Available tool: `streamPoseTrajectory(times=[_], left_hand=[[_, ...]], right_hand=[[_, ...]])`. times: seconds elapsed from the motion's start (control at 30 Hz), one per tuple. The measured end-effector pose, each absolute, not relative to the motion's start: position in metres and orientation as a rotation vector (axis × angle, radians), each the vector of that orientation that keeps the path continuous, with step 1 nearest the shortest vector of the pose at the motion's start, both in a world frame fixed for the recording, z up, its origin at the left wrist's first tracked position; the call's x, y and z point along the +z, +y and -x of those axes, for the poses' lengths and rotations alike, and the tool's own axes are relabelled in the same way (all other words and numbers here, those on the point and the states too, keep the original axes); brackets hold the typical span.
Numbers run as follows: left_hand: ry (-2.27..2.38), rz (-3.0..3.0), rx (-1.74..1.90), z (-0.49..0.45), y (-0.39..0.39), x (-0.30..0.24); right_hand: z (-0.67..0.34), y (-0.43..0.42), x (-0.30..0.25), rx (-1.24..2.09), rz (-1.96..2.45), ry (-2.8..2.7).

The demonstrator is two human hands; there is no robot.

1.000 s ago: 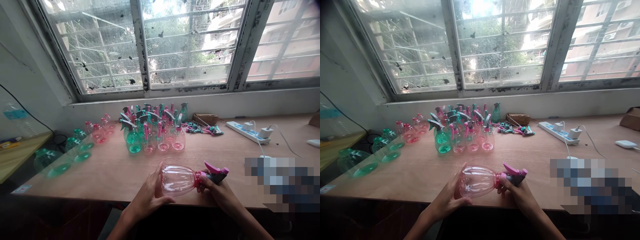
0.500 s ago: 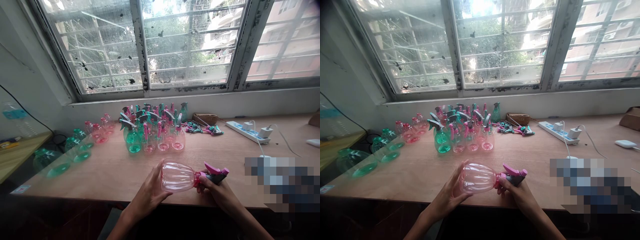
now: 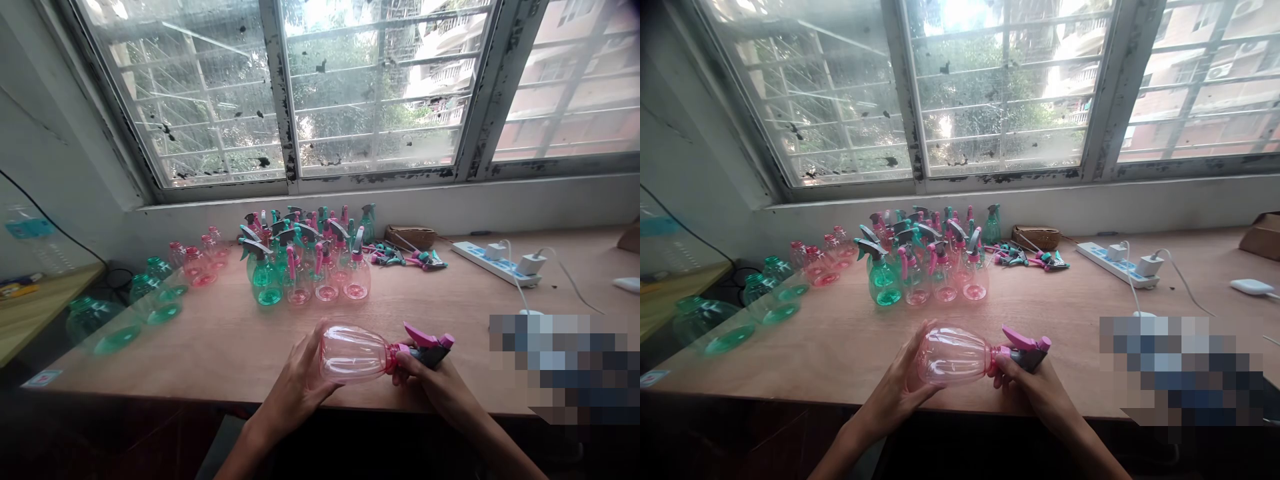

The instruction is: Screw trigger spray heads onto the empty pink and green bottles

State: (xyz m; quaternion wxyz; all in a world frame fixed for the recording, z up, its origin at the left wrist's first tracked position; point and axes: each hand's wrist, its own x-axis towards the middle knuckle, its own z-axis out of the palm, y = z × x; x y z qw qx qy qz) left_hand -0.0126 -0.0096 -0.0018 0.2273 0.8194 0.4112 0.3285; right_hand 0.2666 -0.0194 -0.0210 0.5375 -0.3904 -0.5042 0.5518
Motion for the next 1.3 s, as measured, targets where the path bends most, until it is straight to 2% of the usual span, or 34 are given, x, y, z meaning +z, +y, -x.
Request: streamPoseTrajectory(times=[1.3], left_hand=[[1.084, -2.223, 0.917, 0.0160, -0.0102, -0.0033]], right_hand=[[-0.2672, -0.0191, -0.0250, 1.327, 0.850, -1.127]])
